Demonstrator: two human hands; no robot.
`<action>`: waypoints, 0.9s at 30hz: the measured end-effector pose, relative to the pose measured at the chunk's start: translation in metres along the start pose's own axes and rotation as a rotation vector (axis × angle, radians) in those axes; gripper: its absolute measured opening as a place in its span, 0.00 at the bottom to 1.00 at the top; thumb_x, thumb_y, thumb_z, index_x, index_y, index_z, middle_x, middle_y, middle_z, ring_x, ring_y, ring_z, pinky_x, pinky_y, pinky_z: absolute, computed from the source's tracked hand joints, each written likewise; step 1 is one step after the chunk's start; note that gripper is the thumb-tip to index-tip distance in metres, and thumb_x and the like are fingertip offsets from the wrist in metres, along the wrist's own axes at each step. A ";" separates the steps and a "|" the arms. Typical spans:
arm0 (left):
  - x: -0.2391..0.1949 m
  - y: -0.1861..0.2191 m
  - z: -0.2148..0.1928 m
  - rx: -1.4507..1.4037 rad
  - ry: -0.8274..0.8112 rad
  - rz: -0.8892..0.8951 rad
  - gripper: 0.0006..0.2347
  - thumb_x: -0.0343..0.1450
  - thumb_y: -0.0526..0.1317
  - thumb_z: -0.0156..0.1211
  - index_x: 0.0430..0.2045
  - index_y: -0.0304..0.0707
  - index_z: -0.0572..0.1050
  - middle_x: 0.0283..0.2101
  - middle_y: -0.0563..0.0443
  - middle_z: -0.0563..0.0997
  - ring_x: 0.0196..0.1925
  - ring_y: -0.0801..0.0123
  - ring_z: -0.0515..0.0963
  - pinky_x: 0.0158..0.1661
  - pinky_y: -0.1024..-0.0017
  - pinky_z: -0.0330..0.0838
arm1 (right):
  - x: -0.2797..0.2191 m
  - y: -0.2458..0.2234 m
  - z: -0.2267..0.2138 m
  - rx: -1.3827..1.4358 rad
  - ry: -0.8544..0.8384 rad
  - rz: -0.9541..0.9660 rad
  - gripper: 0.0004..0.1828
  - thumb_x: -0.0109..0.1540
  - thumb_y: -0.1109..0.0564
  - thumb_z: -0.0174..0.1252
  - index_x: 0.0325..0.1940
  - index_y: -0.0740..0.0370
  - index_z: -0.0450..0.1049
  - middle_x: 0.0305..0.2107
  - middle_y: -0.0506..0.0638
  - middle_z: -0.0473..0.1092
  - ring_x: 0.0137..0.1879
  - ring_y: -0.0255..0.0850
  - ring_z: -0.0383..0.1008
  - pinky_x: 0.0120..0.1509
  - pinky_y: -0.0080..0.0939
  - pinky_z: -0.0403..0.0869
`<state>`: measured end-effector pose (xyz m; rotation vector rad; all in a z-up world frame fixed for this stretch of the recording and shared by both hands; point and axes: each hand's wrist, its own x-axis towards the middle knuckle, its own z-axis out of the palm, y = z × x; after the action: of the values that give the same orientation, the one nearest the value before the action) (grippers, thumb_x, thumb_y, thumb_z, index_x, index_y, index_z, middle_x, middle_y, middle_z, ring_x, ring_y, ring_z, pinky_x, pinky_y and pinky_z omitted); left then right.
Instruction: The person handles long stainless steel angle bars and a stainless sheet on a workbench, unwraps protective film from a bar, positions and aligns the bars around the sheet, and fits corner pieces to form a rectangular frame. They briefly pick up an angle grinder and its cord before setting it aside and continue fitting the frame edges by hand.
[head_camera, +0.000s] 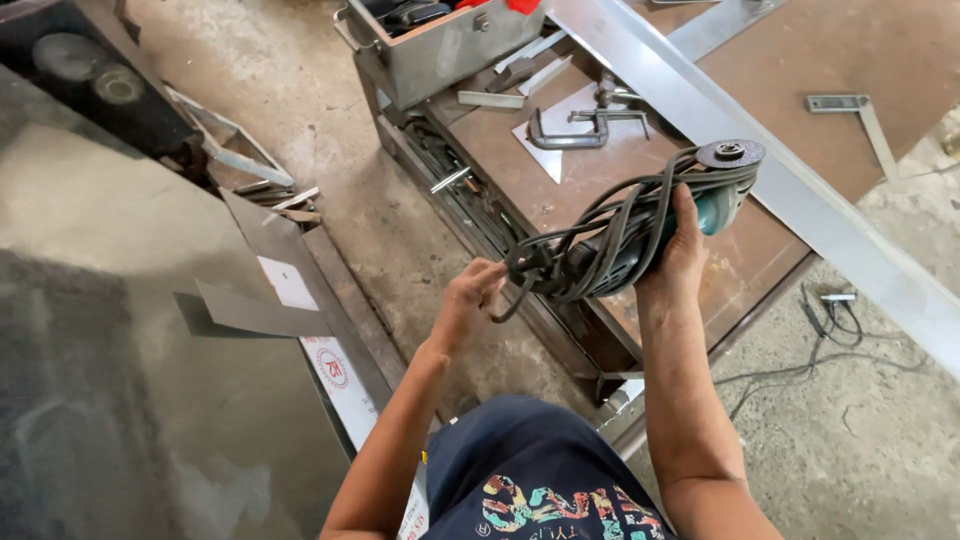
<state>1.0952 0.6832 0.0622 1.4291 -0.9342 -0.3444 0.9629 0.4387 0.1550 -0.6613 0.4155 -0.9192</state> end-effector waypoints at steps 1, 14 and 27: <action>0.002 0.020 -0.011 0.200 -0.019 0.084 0.19 0.70 0.23 0.54 0.54 0.43 0.79 0.37 0.54 0.74 0.30 0.74 0.73 0.32 0.74 0.70 | 0.000 0.005 0.005 -0.033 0.019 -0.008 0.17 0.69 0.49 0.61 0.54 0.65 0.74 0.41 0.55 0.77 0.44 0.48 0.81 0.50 0.50 0.82; 0.085 -0.004 -0.076 -1.275 0.149 -0.187 0.17 0.69 0.34 0.56 0.54 0.33 0.78 0.43 0.44 0.81 0.42 0.64 0.80 0.42 0.71 0.77 | 0.056 0.109 0.108 -0.111 -0.008 0.158 0.17 0.68 0.52 0.58 0.52 0.69 0.74 0.39 0.57 0.78 0.39 0.48 0.82 0.44 0.49 0.82; 0.262 0.019 -0.231 0.202 0.396 0.163 0.09 0.70 0.34 0.71 0.42 0.32 0.81 0.43 0.47 0.82 0.46 0.61 0.82 0.49 0.70 0.75 | 0.212 0.232 0.259 -0.727 -0.677 -0.172 0.29 0.62 0.62 0.69 0.64 0.69 0.67 0.52 0.51 0.73 0.55 0.39 0.75 0.62 0.38 0.75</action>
<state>1.4170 0.6586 0.1978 1.5211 -0.7663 0.1566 1.3695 0.4515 0.1751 -1.6316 0.0659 -0.6321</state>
